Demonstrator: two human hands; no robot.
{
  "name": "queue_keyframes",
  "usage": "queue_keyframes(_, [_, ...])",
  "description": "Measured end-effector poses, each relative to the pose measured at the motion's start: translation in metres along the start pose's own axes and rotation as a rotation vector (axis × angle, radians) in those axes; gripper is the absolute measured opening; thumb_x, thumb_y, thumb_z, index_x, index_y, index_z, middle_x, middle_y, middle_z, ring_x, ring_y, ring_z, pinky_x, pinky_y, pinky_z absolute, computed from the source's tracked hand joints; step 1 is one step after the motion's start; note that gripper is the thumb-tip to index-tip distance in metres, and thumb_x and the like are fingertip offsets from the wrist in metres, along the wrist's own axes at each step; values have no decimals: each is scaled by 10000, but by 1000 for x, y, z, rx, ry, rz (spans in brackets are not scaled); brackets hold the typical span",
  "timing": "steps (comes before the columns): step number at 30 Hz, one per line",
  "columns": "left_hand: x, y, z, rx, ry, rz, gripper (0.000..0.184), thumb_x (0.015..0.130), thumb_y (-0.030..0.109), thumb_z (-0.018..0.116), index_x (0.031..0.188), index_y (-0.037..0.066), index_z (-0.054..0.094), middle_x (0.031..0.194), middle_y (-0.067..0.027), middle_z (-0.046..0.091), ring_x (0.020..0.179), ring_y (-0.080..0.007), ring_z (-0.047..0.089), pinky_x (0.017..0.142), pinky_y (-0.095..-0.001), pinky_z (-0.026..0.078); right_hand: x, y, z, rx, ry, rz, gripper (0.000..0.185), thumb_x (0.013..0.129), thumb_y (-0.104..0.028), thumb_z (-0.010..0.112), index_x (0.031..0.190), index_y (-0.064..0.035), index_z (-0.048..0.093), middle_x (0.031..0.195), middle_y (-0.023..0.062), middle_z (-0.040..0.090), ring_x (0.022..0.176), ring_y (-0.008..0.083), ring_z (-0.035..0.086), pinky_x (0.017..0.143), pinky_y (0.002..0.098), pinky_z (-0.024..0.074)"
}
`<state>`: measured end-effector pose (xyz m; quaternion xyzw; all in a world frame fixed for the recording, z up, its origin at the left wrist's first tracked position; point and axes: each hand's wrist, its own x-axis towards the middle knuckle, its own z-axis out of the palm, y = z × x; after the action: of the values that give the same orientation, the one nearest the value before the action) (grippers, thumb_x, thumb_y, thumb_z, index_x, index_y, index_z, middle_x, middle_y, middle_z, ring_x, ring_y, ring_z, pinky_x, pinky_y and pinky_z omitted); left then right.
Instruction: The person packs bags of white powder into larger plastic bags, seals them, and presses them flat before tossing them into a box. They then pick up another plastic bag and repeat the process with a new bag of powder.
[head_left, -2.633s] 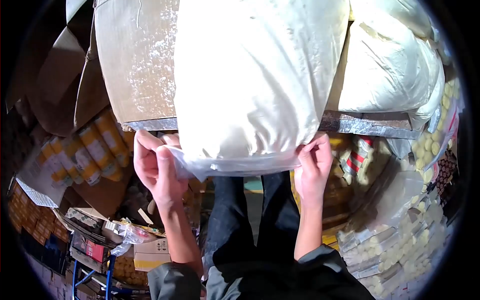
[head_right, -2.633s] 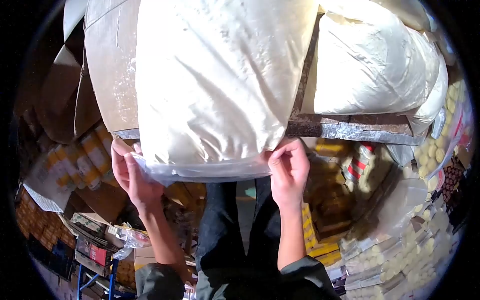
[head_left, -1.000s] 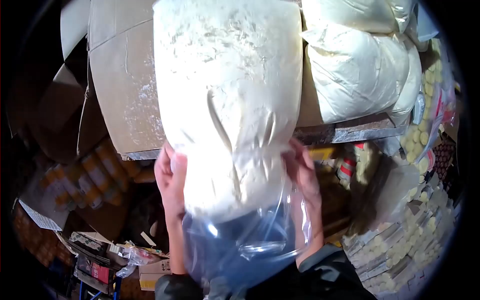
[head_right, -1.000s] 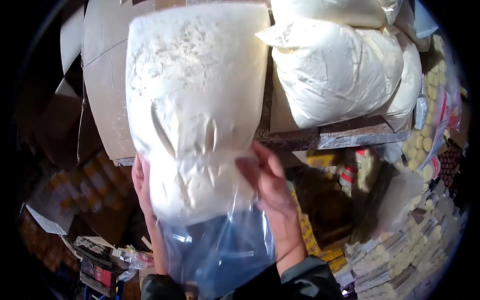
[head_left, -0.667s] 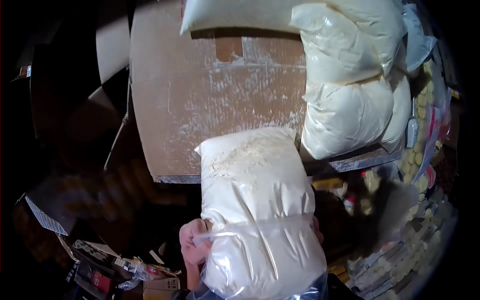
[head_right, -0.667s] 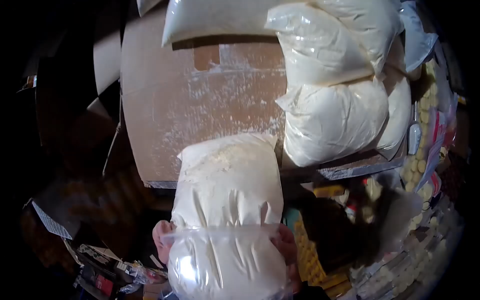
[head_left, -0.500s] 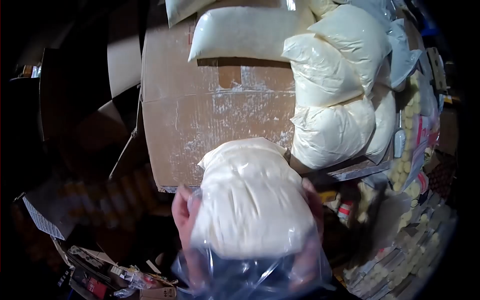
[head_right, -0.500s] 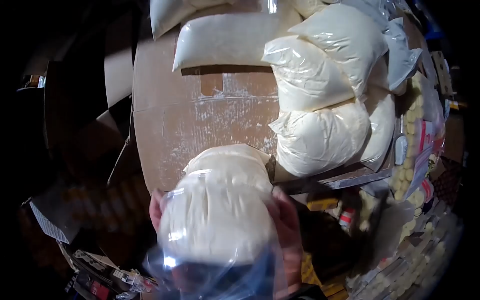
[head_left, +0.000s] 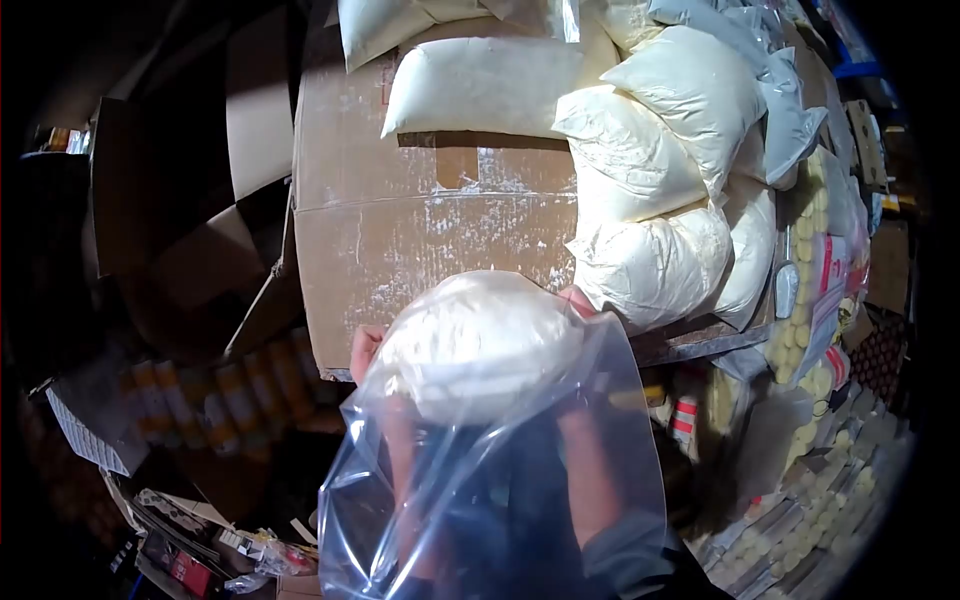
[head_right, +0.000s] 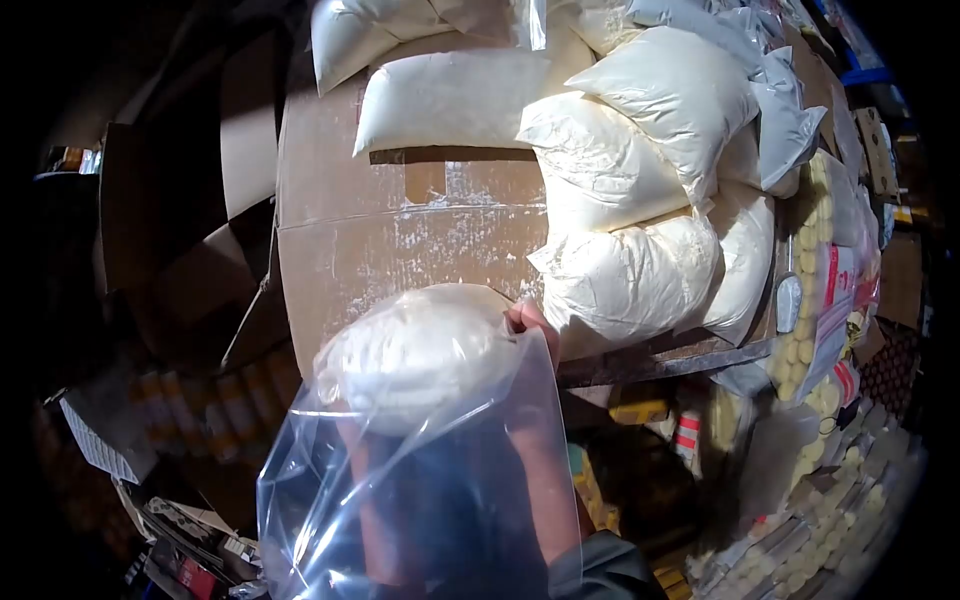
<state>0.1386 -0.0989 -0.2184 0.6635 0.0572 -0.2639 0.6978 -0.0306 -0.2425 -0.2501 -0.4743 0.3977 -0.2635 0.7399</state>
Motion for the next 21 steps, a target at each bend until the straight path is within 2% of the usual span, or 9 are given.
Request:
queue_keyframes(3, [0, -7, -3, 46, 90, -22, 312, 888, 144, 624, 1121, -12, 487, 1038, -100, 583, 954, -176, 542, 844, -305, 451, 11, -60, 50, -578, 156, -452, 215, 818, -213, 639, 848, -28, 534, 793, 10, 518, 767, 88, 510, 677, 233, 425])
queue_keyframes(5, [-2, -13, -6, 96, 160, -49, 351, 888, 134, 617, 1176, -22, 489, 1077, -115, 586, 985, -196, 550, 862, -316, 455, 15, -56, 52, -608, 179, -443, 190, 836, -192, 626, 898, -28, 551, 847, 31, 551, 808, 106, 536, 707, 259, 443])
queue_keyframes(8, [16, -20, 2, 214, 273, -91, 418, 888, 119, 606, 1259, -36, 492, 1135, -138, 590, 1031, -226, 562, 888, -333, 462, 40, 4, 38, -136, 192, -275, 151, 916, -148, 552, 998, -30, 598, 918, 63, 609, 889, 136, 580, 768, 324, 473])
queue_keyframes(10, [54, -15, 21, 121, 235, 35, 366, 893, 94, 600, 1225, -48, 543, 1106, -137, 619, 989, -218, 585, 854, -328, 475, 84, -24, 62, -344, 334, -202, 169, 913, -134, 533, 984, -16, 632, 899, 94, 645, 905, 170, 618, 790, 365, 490])
queue_keyframes(13, [93, 3, 35, 39, 5, 147, 253, 915, 98, 546, 1077, -71, 641, 880, -95, 680, 802, -134, 607, 728, -276, 476, 135, -61, 86, -719, 52, -294, 248, 885, -194, 524, 941, 14, 647, 926, 193, 682, 887, 314, 661, 795, 405, 502])
queue_keyframes(15, [109, 1, 27, 309, -65, 216, 288, 907, 93, 505, 1099, -84, 626, 869, -92, 669, 778, -128, 590, 711, -265, 470, 151, -54, 88, -762, -7, -171, 290, 890, -217, 519, 1050, -11, 645, 934, 194, 677, 871, 271, 654, 826, 357, 478])
queue_keyframes(16, [113, 0, 23, 408, -91, 390, 320, 891, 79, 485, 1134, -91, 607, 850, -76, 655, 757, -127, 577, 696, -265, 468, 155, -53, 85, -795, -10, -191, 292, 863, -225, 536, 1003, 11, 637, 978, 223, 670, 950, 369, 643, 840, 403, 493])
queue_keyframes(17, [119, -1, 12, 508, -120, 251, 349, 893, 94, 491, 1185, -74, 585, 845, -73, 650, 739, -121, 586, 670, -252, 474, 162, -41, 77, -838, -25, -300, 315, 846, -237, 564, 1032, 6, 639, 956, 197, 684, 912, 324, 659, 825, 372, 498])
queue_keyframes(21, [119, 23, -5, 420, -363, 102, 365, 940, 179, 572, 1225, -47, 550, 979, -47, 634, 818, -86, 616, 639, -238, 500, 171, -58, 65, -702, -258, -10, 315, 803, -219, 640, 1050, -23, 637, 898, 116, 694, 851, 214, 656, 799, 316, 495])
